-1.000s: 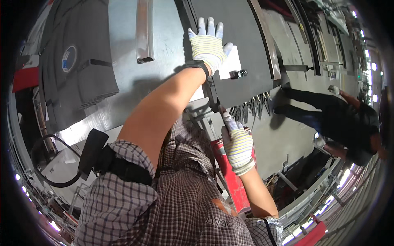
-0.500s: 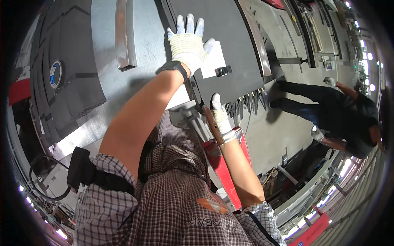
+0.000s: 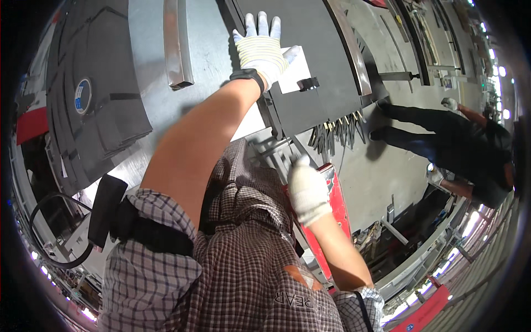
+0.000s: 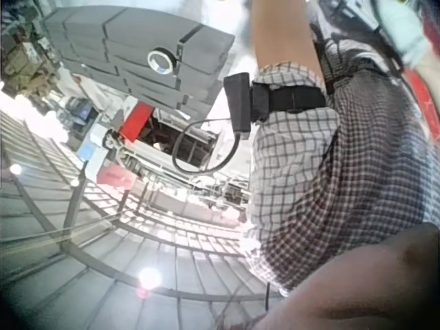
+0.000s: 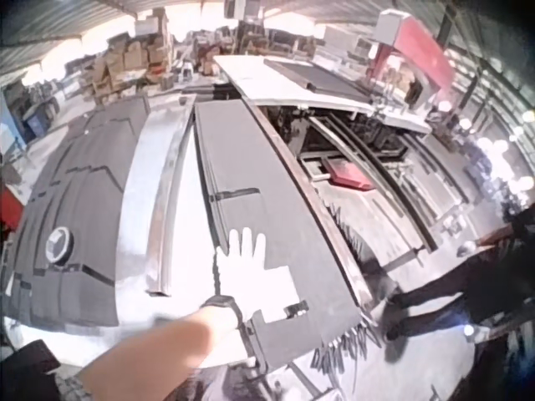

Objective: Bundling long grey building panels using adhesive tape in a factory setting.

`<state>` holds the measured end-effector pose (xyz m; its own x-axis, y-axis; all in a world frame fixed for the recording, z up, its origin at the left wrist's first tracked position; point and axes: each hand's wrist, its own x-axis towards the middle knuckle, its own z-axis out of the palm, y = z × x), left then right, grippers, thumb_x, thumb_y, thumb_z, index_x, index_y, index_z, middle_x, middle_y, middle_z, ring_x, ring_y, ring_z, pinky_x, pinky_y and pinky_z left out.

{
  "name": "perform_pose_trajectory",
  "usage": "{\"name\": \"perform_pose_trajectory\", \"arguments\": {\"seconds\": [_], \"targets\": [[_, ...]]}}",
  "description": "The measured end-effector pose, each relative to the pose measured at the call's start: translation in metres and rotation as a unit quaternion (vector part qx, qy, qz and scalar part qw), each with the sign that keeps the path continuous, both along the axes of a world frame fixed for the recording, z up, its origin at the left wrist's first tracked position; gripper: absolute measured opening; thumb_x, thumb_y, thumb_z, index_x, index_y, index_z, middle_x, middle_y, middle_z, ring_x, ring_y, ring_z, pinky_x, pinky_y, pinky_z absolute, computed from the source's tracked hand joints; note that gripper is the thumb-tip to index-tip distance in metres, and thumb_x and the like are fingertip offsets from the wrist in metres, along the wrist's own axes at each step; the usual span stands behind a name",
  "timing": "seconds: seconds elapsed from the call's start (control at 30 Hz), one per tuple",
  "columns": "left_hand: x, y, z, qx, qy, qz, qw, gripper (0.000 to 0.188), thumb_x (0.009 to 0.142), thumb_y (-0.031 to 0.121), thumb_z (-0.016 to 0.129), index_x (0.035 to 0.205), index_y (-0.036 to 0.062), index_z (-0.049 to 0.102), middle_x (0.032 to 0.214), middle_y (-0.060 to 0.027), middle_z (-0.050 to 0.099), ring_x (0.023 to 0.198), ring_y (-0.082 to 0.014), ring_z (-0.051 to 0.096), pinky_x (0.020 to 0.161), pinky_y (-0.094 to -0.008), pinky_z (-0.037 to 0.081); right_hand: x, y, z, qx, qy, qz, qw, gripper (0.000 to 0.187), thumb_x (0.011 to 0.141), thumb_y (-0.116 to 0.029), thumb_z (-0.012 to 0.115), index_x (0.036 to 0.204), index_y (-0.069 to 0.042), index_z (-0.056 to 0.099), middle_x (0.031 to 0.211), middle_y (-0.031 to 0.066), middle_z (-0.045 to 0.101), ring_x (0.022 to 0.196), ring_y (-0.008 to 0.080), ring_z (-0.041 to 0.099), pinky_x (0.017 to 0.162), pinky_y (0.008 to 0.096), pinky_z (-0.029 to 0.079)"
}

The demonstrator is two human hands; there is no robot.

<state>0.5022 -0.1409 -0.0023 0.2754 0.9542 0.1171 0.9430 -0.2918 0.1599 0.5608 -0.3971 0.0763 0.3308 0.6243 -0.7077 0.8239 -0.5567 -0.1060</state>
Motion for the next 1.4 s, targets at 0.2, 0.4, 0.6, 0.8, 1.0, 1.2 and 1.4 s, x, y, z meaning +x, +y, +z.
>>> {"name": "perform_pose_trajectory", "arguments": {"seconds": [0.2,0.4,0.6,0.8,1.0,1.2,1.4], "targets": [[0.011,-0.005,0.006,-0.022,-0.004,-0.005,1.0,0.086,0.089,0.067,0.05,0.155,0.0165,0.029,0.162,-0.0142,0.022,0.15,-0.0373,0.017,0.116,-0.0622,0.021,0.011,-0.011,-0.069,0.128,0.03,-0.068,0.989,0.041,0.103,-0.034,0.025,0.108,-0.003,0.051,0.092,0.0285,0.069,0.086,0.0458,0.068,0.078,0.0541,0.053],[-0.001,-0.002,0.004,-0.016,0.012,-0.002,1.0,0.086,0.089,0.067,0.049,0.155,0.0165,0.029,0.162,-0.0144,0.023,0.15,-0.0372,0.018,0.115,-0.0619,0.022,0.005,-0.037,-0.039,-0.027,-0.006,-0.112,0.993,0.053,0.103,-0.039,0.021,0.111,0.001,0.054,0.099,0.0293,0.068,0.095,0.0485,0.065,0.086,0.0549,0.05],[0.007,-0.004,0.003,-0.019,0.032,-0.001,0.999,0.085,0.09,0.068,0.046,0.156,0.0172,0.028,0.163,-0.013,0.022,0.15,-0.0366,0.018,0.116,-0.06,0.023,-0.001,0.002,-0.079,0.105,0.054,-0.117,0.986,0.036,0.102,-0.03,0.031,0.108,0.0,0.05,0.093,0.0288,0.068,0.084,0.0466,0.067,0.075,0.0535,0.052],[0.001,-0.004,-0.005,0.03,0.011,0.0,0.999,0.084,0.089,0.067,0.05,0.154,0.0168,0.032,0.161,-0.0141,0.024,0.149,-0.0376,0.02,0.115,-0.0615,0.024,-0.001,-0.022,-0.106,0.155,0.027,-0.031,0.987,0.031,0.101,-0.024,0.036,0.116,0.0,0.048,0.085,0.0273,0.068,0.078,0.0446,0.068,0.071,0.0514,0.054],[0.002,-0.006,-0.008,0.018,0.042,0.0,0.999,0.083,0.089,0.067,0.05,0.154,0.0179,0.033,0.162,-0.0133,0.024,0.148,-0.0375,0.021,0.115,-0.0607,0.025,-0.001,-0.064,-0.107,0.13,0.019,-0.051,0.99,0.025,0.101,-0.019,0.036,0.108,0.002,0.048,0.082,0.0265,0.069,0.076,0.0411,0.07,0.068,0.0512,0.055],[0.005,0.0,-0.012,0.037,0.05,0.009,0.998,0.083,0.089,0.069,0.047,0.154,0.0196,0.032,0.162,-0.0117,0.026,0.148,-0.0369,0.022,0.115,-0.0597,0.024,-0.001,-0.172,-0.047,-0.048,0.002,0.005,0.999,0.035,0.102,-0.036,0.043,0.113,-0.003,0.05,0.078,0.0192,0.07,0.065,0.0401,0.068,0.058,0.0498,0.055],[0.006,-0.003,0.001,0.014,0.057,0.006,0.998,0.08,0.091,0.066,0.046,0.155,0.0203,0.03,0.162,-0.0119,0.025,0.149,-0.0369,0.022,0.115,-0.0582,0.026,0.062,-0.052,-0.027,0.411,-0.126,0.028,0.903,0.043,0.094,-0.025,0.06,0.131,-0.006,0.049,0.095,0.0213,0.066,0.066,0.0355,0.067,0.059,0.0441,0.054]]}}
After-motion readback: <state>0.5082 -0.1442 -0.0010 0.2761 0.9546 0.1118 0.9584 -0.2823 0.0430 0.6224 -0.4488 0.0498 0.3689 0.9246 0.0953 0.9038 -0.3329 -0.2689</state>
